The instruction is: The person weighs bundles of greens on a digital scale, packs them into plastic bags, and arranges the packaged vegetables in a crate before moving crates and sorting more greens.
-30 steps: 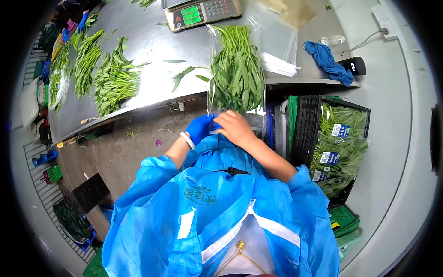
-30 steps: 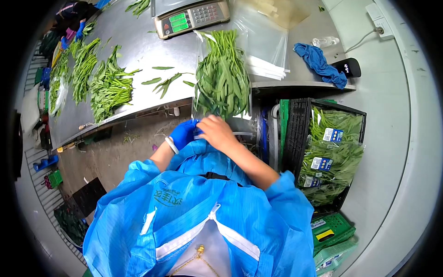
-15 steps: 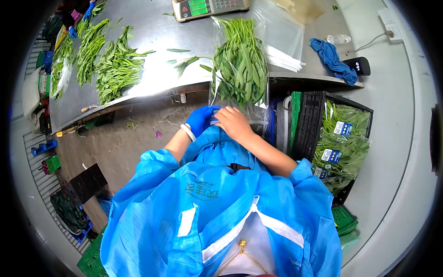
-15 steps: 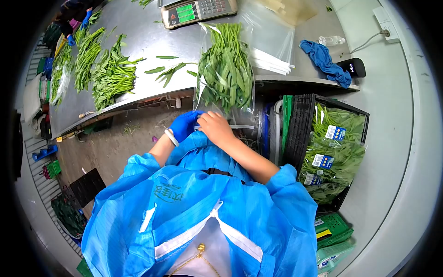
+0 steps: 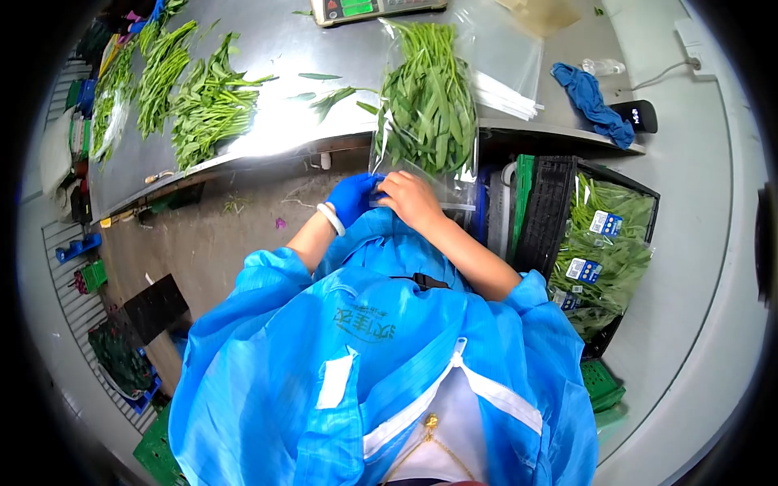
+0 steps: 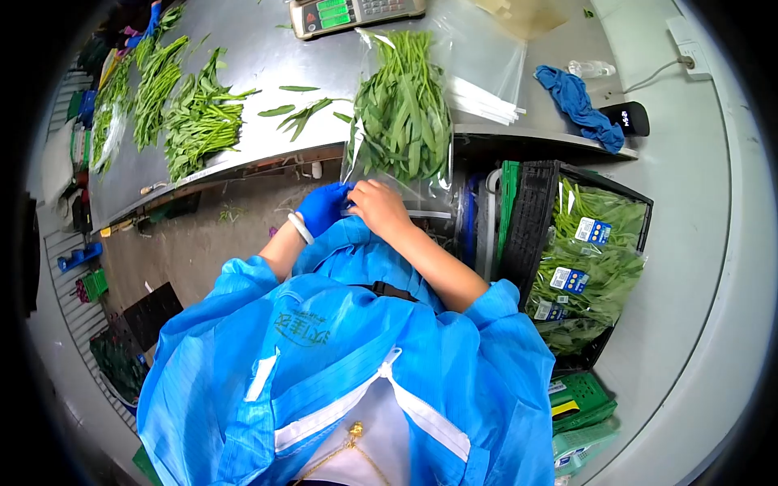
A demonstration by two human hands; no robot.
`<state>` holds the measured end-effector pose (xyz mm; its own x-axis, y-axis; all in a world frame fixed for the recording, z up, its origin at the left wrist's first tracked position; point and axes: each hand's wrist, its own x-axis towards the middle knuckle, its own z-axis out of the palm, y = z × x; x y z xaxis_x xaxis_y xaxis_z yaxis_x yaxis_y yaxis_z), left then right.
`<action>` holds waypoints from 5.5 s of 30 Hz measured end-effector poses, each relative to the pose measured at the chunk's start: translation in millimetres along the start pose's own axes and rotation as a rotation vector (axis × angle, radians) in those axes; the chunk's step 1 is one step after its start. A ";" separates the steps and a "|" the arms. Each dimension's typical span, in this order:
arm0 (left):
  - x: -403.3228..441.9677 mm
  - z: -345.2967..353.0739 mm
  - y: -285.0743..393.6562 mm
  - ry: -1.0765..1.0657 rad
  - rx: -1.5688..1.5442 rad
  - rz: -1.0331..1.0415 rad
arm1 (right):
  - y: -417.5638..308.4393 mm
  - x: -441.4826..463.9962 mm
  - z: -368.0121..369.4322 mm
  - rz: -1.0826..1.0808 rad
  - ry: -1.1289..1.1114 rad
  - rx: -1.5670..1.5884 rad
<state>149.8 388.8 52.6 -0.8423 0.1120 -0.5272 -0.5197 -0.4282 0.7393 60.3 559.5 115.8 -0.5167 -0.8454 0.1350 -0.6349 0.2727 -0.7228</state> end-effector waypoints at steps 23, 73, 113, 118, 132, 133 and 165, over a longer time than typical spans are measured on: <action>6.9 -6.3 -10.6 0.193 -0.284 -0.182 | 4.1 -36.4 -23.8 -0.108 -0.262 -0.168; 82.8 -66.6 37.5 0.380 -0.383 -0.447 | 103.3 16.2 -97.1 0.444 0.255 -0.101; 99.2 557.0 3.2 -1.108 0.573 -0.210 | 40.6 -538.5 -212.1 1.073 2.049 0.555; 147.2 554.0 -66.6 -1.122 1.015 0.446 | 73.1 -590.5 -182.9 1.461 1.774 0.495; 230.3 650.4 -153.5 -1.198 1.793 1.433 | 31.1 -523.3 -197.6 1.672 1.303 -0.414; 231.4 648.7 -156.2 -1.199 1.790 1.417 | 35.6 -506.5 -191.6 1.581 1.199 -0.572; 325.7 548.2 -0.9 -0.668 1.330 1.259 | 1.3 -504.2 -144.3 1.787 1.330 -0.607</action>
<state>-202.5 917.3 109.7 -0.5028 0.7371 0.4514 0.8364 0.2831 0.4694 237.1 1052.3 144.5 -0.3553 0.9101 0.2133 0.8180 0.4131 -0.4002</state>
